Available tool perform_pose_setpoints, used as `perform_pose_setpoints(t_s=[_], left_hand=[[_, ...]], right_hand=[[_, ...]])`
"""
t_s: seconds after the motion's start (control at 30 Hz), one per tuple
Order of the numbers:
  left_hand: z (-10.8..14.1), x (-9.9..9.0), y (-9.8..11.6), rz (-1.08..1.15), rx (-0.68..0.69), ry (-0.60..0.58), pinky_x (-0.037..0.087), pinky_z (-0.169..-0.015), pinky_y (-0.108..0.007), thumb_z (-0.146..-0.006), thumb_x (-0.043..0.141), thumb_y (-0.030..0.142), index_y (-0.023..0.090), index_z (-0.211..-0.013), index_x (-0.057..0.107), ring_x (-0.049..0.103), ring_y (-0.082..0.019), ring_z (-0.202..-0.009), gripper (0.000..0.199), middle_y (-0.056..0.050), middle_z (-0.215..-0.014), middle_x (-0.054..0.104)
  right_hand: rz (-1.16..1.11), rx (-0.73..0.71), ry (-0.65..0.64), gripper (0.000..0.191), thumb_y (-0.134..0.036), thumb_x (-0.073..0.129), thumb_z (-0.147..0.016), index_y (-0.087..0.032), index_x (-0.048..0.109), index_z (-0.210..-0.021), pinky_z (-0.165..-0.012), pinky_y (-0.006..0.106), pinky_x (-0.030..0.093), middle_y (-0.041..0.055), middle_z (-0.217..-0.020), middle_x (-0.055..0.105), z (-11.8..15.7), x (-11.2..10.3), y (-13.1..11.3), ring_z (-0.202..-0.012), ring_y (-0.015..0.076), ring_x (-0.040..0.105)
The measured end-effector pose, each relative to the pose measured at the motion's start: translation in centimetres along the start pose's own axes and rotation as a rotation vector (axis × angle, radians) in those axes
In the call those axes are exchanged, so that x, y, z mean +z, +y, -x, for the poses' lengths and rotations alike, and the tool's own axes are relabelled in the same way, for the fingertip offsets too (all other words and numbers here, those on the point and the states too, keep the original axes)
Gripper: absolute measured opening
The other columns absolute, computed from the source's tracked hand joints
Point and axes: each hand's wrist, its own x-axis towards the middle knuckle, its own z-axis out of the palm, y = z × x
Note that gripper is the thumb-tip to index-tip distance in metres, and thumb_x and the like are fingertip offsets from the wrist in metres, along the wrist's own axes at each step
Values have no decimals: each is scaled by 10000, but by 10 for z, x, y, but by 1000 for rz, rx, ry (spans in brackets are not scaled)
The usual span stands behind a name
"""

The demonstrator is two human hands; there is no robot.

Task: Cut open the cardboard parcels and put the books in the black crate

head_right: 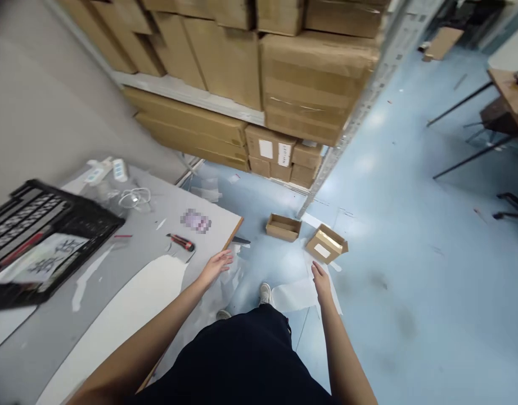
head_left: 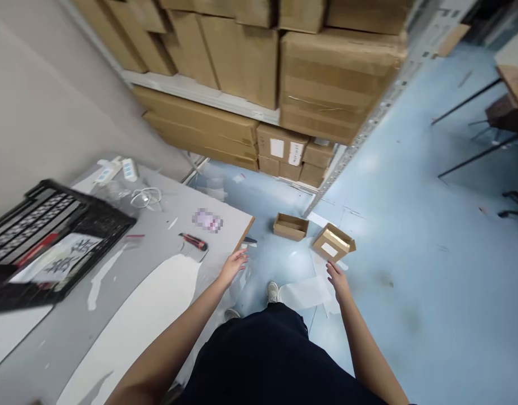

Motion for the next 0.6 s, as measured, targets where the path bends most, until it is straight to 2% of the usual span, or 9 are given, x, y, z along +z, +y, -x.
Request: perform_pose_setpoints(t_s=[0.13, 0.27, 0.43, 0.6], left_hand=[[48, -60, -24, 175, 36, 138, 517, -878, -388, -728, 662, 475, 152, -1266, 569, 655, -252, -1073, 634, -175, -1235, 642], [101, -115, -52, 345, 85, 283, 519, -887, -395, -738, 655, 469, 148, -1288, 551, 653, -256, -1075, 645, -179, -1257, 627], [168, -184, -98, 540, 117, 462, 518, -885, -399, -759, 643, 450, 152, -1277, 561, 640, -275, -1102, 603, -184, -1263, 623], [223, -246, -151, 704, 116, 660, 523, -872, -397, -767, 655, 413, 167, -1249, 587, 648, -277, -1089, 546, -177, -1243, 639]], right_hand=[[46, 59, -206, 663, -636, 637, -693, -228, 667, -1214, -844, 426, 541, 115, -1282, 643, 21, 66, -31, -1169, 295, 605], [64, 27, -415, 711, -635, 656, -702, -224, 628, -1281, -950, 440, 500, 122, -1348, 599, 58, 148, -67, -1268, 303, 537], [111, -74, -689, 653, -614, 689, -707, -259, 657, -1254, -1026, 469, 450, 99, -1341, 609, 128, 261, -95, -1300, 315, 506], [186, -140, -952, 615, -607, 714, -698, -255, 687, -1202, -1057, 485, 420, 113, -1328, 619, 211, 366, -97, -1294, 319, 515]])
